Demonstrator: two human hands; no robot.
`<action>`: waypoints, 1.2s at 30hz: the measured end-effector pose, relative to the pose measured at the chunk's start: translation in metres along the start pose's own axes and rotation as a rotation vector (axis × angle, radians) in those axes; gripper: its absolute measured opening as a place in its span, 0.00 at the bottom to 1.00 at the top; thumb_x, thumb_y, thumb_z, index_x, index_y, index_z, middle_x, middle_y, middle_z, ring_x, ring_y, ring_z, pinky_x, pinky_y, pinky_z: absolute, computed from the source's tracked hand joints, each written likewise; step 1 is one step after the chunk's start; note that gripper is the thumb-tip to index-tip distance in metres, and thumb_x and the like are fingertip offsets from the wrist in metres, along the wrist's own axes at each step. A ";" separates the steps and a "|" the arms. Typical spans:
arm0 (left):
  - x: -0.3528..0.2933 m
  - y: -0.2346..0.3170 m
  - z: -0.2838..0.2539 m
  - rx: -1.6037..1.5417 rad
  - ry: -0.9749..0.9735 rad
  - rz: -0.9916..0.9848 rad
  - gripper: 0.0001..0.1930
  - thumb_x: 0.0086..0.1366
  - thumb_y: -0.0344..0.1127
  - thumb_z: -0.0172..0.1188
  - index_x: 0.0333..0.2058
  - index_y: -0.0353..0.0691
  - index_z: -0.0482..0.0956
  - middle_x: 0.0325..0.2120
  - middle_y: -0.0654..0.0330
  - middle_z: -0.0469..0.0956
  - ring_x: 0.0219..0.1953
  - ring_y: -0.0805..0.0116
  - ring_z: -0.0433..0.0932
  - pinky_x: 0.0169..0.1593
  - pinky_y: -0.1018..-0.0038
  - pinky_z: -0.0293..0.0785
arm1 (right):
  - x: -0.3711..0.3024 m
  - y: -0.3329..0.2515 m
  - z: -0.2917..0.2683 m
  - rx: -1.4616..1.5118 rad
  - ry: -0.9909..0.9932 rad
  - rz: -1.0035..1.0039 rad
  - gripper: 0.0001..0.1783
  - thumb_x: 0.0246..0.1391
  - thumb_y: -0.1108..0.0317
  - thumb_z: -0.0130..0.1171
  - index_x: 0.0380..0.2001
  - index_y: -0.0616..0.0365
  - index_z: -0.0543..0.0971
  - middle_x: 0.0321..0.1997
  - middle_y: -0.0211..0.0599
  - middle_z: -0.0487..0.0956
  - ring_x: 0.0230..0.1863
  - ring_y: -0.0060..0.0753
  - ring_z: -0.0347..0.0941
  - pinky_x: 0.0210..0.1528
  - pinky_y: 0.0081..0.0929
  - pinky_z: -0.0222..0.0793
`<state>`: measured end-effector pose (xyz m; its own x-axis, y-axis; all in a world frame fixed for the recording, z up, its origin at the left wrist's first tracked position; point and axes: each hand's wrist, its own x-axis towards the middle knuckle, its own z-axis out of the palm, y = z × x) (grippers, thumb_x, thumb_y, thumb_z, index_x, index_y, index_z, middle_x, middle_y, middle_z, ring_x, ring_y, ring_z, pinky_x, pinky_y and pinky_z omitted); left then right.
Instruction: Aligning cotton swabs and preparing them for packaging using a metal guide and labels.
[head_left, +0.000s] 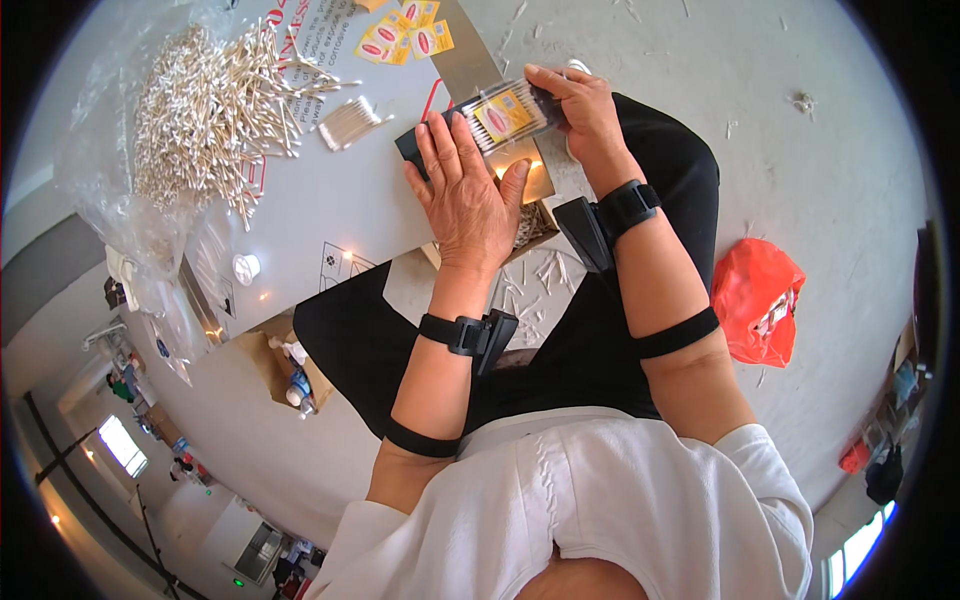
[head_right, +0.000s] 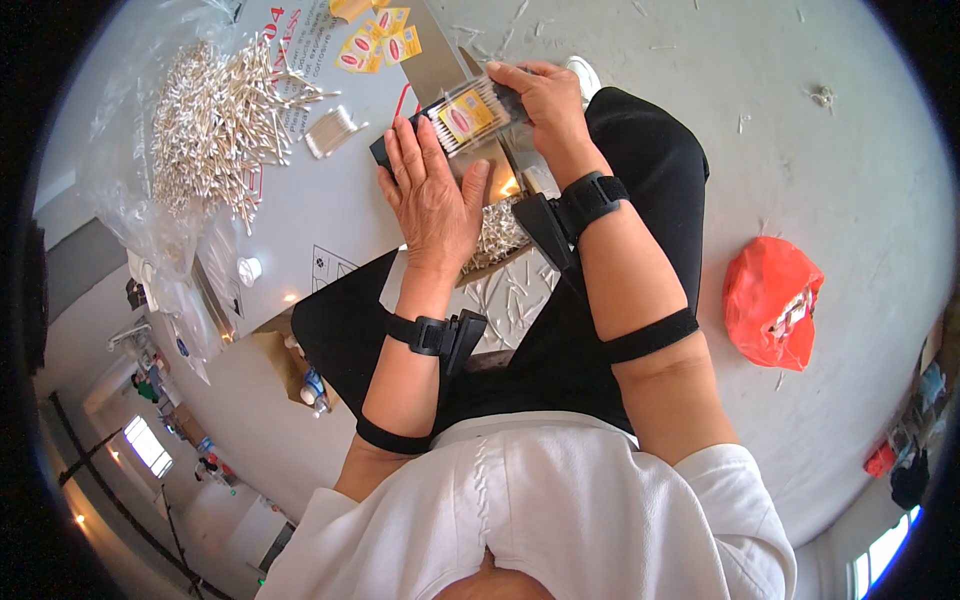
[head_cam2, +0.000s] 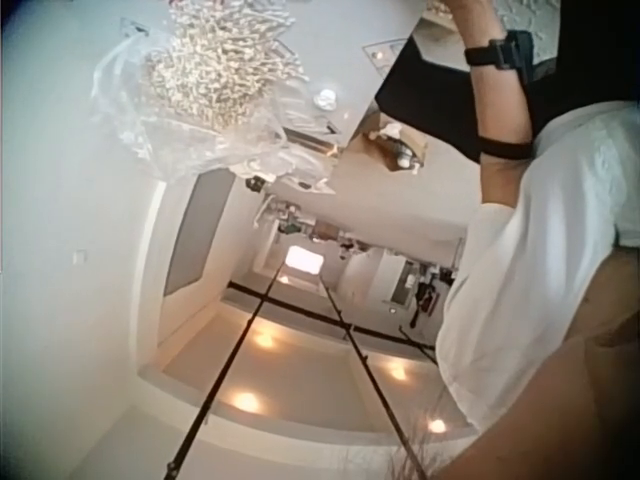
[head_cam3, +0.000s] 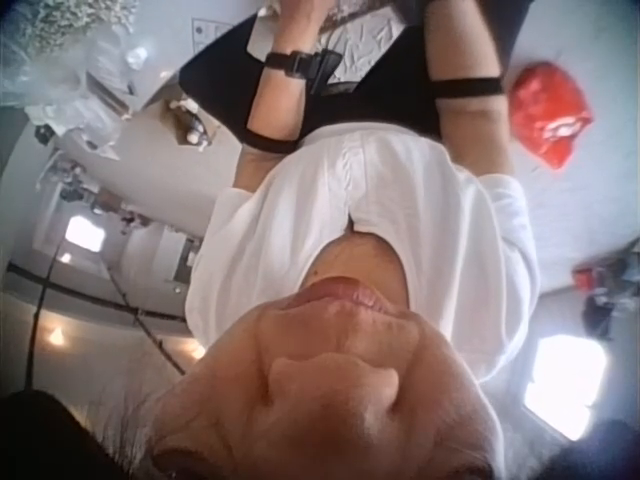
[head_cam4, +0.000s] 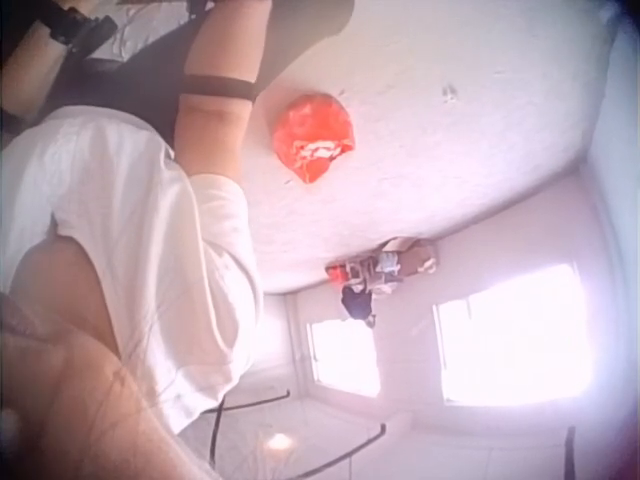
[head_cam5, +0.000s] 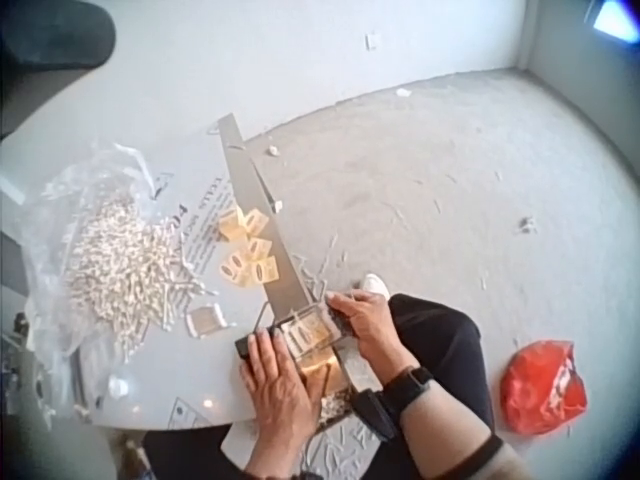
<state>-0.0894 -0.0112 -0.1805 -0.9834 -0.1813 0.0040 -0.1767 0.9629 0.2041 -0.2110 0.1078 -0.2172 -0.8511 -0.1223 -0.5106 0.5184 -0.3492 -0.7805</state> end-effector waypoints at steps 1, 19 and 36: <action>0.001 0.000 0.000 -0.001 0.001 0.001 0.45 0.66 0.64 0.45 0.67 0.31 0.47 0.69 0.42 0.42 0.72 0.47 0.38 0.67 0.42 0.36 | 0.001 0.000 0.000 0.000 0.000 -0.002 0.11 0.49 0.66 0.69 0.32 0.62 0.83 0.28 0.29 0.80 0.27 0.20 0.75 0.31 0.20 0.71; 0.013 -0.004 0.001 -0.010 -0.014 0.014 0.46 0.65 0.65 0.44 0.68 0.33 0.45 0.69 0.46 0.43 0.72 0.48 0.39 0.66 0.40 0.33 | -0.004 0.006 0.004 0.129 0.021 -0.049 0.11 0.43 0.71 0.73 0.29 0.64 0.81 0.27 0.32 0.81 0.26 0.22 0.75 0.31 0.21 0.72; 0.008 0.000 -0.004 -0.041 0.025 0.076 0.45 0.65 0.63 0.48 0.68 0.35 0.46 0.70 0.49 0.44 0.72 0.50 0.39 0.67 0.41 0.33 | -0.025 0.001 0.000 0.135 0.058 0.085 0.07 0.49 0.67 0.68 0.25 0.56 0.80 0.19 0.23 0.72 0.16 0.14 0.58 0.18 0.16 0.53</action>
<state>-0.0973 -0.0138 -0.1763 -0.9925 -0.1132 0.0454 -0.0990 0.9651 0.2424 -0.1892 0.1105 -0.2048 -0.7963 -0.1040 -0.5959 0.5692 -0.4621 -0.6800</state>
